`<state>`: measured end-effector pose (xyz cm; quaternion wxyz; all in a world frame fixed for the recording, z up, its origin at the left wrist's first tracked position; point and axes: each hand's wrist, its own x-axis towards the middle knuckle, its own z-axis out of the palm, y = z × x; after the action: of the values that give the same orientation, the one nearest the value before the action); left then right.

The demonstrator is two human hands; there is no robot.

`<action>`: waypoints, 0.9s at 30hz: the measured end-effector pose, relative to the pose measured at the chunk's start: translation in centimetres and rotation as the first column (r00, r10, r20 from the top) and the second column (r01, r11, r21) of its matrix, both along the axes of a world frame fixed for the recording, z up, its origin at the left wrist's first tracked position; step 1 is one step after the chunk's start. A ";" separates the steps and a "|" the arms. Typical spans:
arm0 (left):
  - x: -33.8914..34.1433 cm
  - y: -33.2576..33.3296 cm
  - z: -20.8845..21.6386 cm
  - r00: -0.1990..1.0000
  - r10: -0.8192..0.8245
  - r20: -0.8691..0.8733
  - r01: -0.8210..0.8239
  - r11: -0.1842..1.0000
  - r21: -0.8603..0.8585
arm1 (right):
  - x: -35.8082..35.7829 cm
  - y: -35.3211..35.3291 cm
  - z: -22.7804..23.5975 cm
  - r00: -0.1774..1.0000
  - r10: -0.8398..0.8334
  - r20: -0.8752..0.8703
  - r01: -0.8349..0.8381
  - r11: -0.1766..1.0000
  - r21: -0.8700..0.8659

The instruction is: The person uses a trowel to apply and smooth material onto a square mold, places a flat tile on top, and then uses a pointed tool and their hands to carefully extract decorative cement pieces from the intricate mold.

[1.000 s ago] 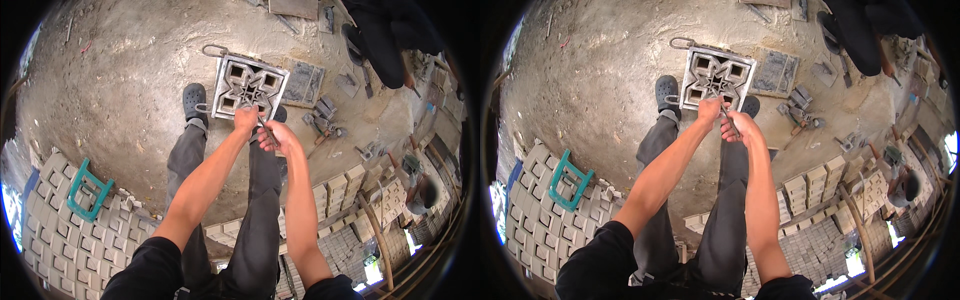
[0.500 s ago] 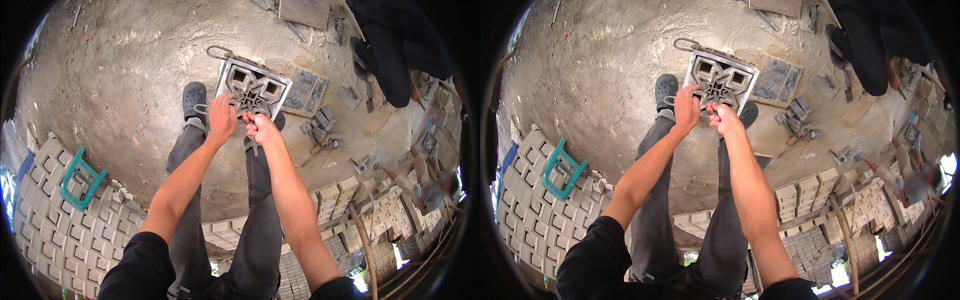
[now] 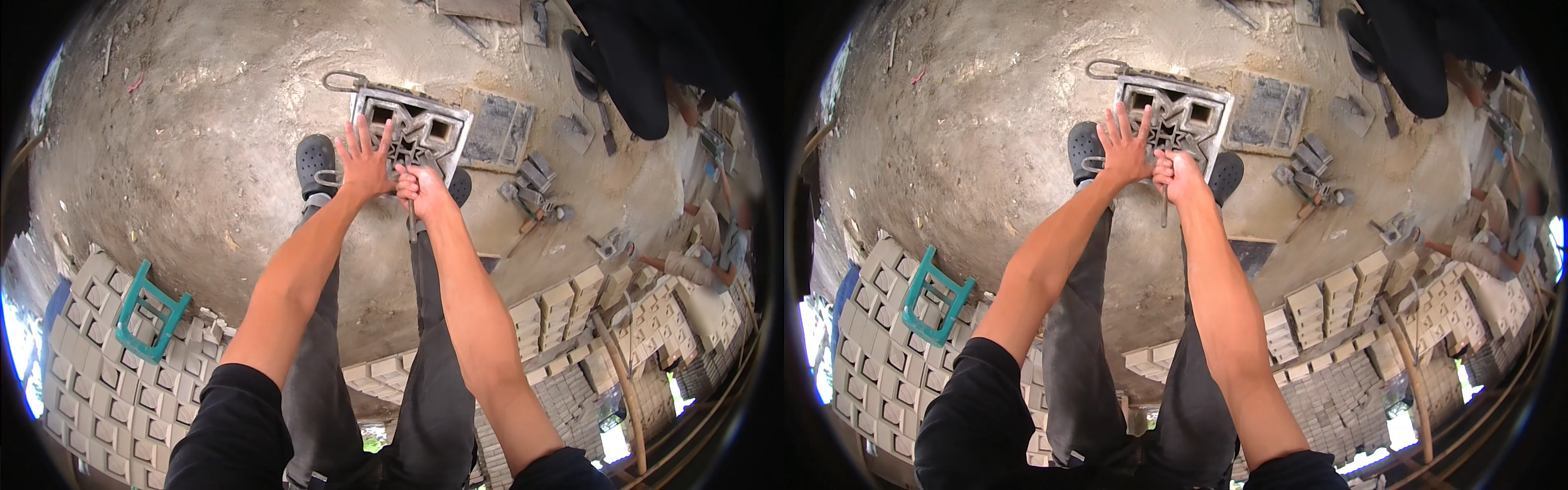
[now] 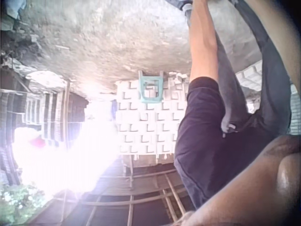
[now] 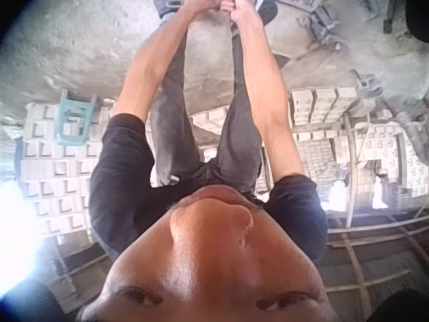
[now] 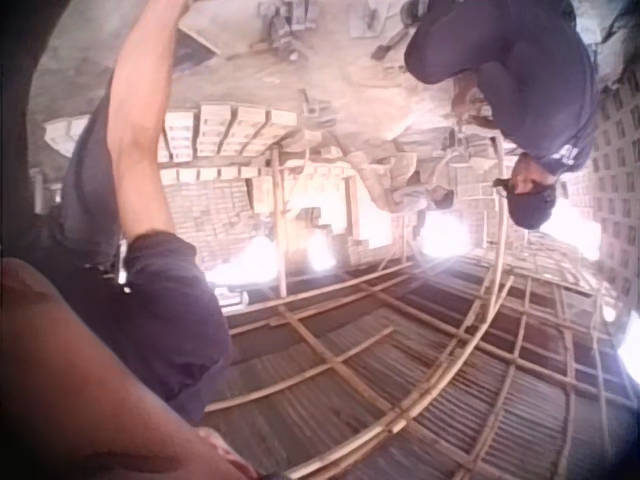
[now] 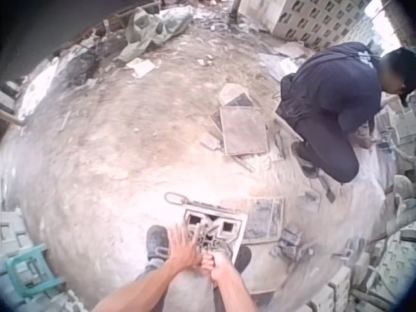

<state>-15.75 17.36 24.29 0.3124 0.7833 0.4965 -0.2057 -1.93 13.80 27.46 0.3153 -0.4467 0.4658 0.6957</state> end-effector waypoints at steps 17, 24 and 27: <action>1.0 0.0 0.1 0.984 0.176 0.004 -0.175 0.982 -0.073 | -1.6 1.2 0.3 0.984 0.086 0.154 -0.074 0.994 -0.082; 0.8 0.0 0.1 0.981 0.195 0.012 -0.194 0.979 -0.057 | -2.2 -0.2 1.0 0.927 -0.374 -0.016 0.371 0.924 -0.094; 0.9 -0.2 -0.1 0.978 0.204 0.037 -0.202 0.978 -0.048 | -1.4 -0.1 1.2 0.936 -0.342 -0.087 0.328 0.934 -0.139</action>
<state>-14.90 17.14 24.15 0.3593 0.7257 0.5624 -0.1672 -3.33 13.72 28.67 0.3752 -0.3403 0.5937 0.6253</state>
